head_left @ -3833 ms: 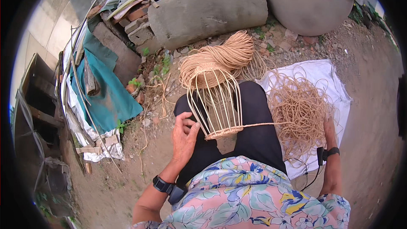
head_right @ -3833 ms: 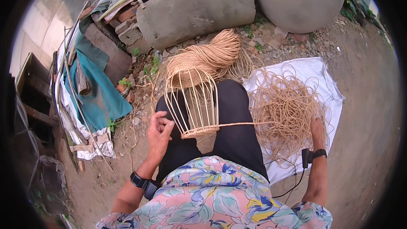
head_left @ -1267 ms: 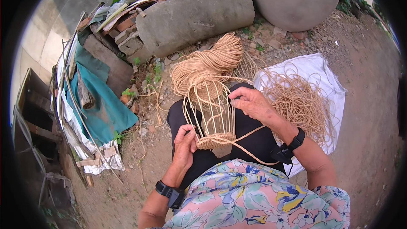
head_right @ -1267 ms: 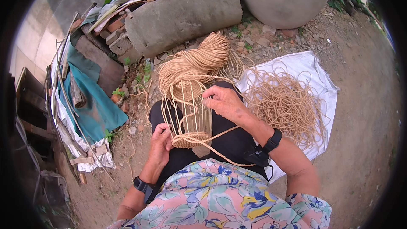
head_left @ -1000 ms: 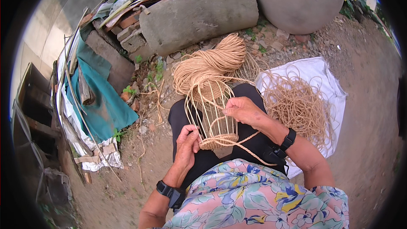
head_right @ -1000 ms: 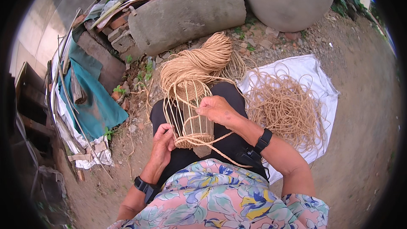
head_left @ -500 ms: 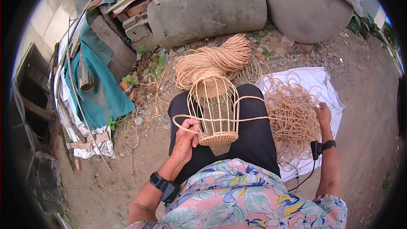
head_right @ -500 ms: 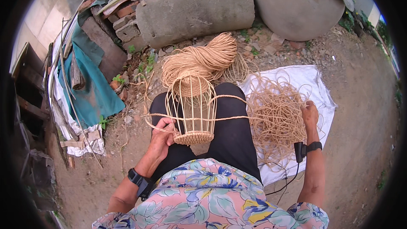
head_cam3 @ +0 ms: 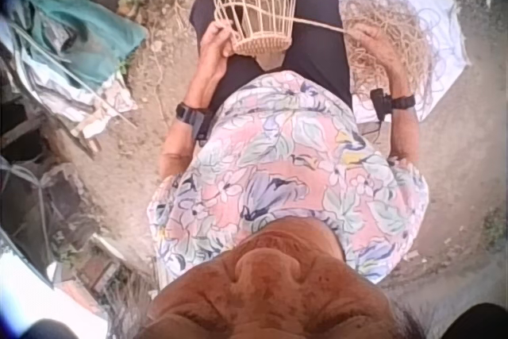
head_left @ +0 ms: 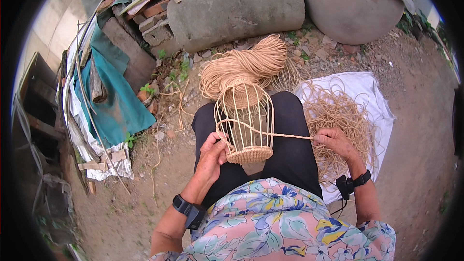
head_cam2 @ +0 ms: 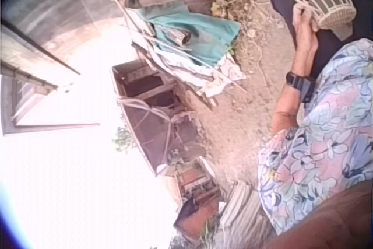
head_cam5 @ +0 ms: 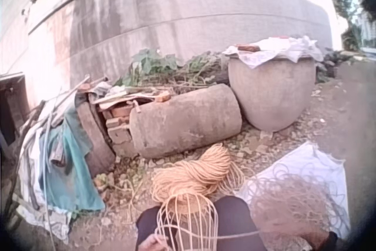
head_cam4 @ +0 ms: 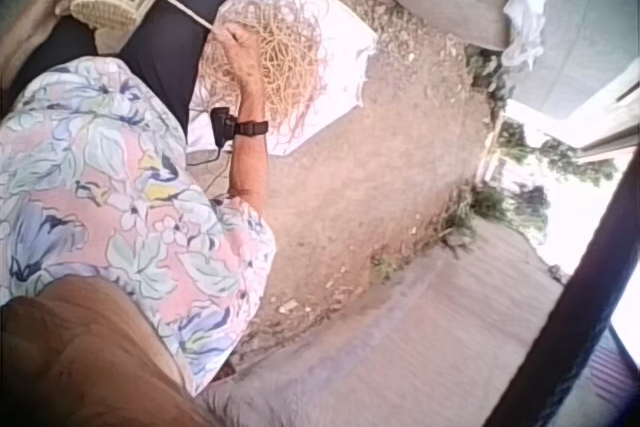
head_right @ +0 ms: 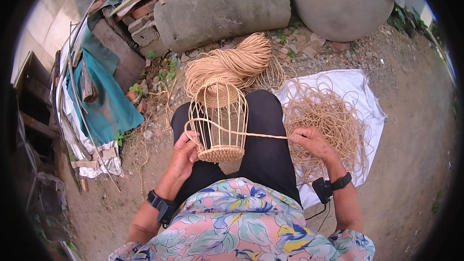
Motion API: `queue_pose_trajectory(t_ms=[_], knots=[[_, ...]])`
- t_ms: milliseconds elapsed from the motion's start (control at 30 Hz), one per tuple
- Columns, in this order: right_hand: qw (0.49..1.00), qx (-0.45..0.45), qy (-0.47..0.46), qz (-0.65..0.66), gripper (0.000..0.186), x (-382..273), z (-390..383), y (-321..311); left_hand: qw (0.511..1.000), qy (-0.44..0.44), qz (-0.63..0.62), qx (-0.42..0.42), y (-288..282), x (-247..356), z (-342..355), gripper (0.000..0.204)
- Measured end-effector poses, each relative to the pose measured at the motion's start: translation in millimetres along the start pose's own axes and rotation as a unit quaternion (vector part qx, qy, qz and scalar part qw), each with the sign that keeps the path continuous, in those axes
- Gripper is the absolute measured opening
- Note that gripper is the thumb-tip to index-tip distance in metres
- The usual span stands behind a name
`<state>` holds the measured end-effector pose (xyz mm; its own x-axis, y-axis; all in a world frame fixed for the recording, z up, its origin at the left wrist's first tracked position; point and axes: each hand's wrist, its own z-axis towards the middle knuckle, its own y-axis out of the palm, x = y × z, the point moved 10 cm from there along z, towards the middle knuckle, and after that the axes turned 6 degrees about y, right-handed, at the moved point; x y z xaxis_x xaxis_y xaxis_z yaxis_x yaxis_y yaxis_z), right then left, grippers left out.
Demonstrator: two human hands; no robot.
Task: Weaving a rattan or vine structure into a basket shape by hand.
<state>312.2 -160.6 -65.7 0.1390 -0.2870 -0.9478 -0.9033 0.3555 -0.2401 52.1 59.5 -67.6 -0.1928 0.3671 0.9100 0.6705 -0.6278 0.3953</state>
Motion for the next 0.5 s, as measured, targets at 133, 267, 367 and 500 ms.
queue_pose_trajectory(t_ms=[133,267,367,500], knots=[[0.974,0.059,0.218,-0.015,0.026,107.8,-48.5,-84.7,1.000,-0.002,-0.002,0.009,-1.6,5.0,0.5,0.016],[0.974,0.063,0.200,0.091,0.027,126.5,-72.0,-96.2,1.000,-0.005,0.002,0.010,-2.0,2.0,-0.8,0.016],[0.966,0.072,0.217,0.123,0.028,145.4,-80.7,-95.5,1.000,0.001,0.000,0.018,-3.2,3.4,2.0,0.015],[0.964,0.011,0.250,0.093,0.027,173.4,-104.4,-83.2,1.000,-0.007,-0.002,0.003,1.5,4.1,0.3,0.015]])
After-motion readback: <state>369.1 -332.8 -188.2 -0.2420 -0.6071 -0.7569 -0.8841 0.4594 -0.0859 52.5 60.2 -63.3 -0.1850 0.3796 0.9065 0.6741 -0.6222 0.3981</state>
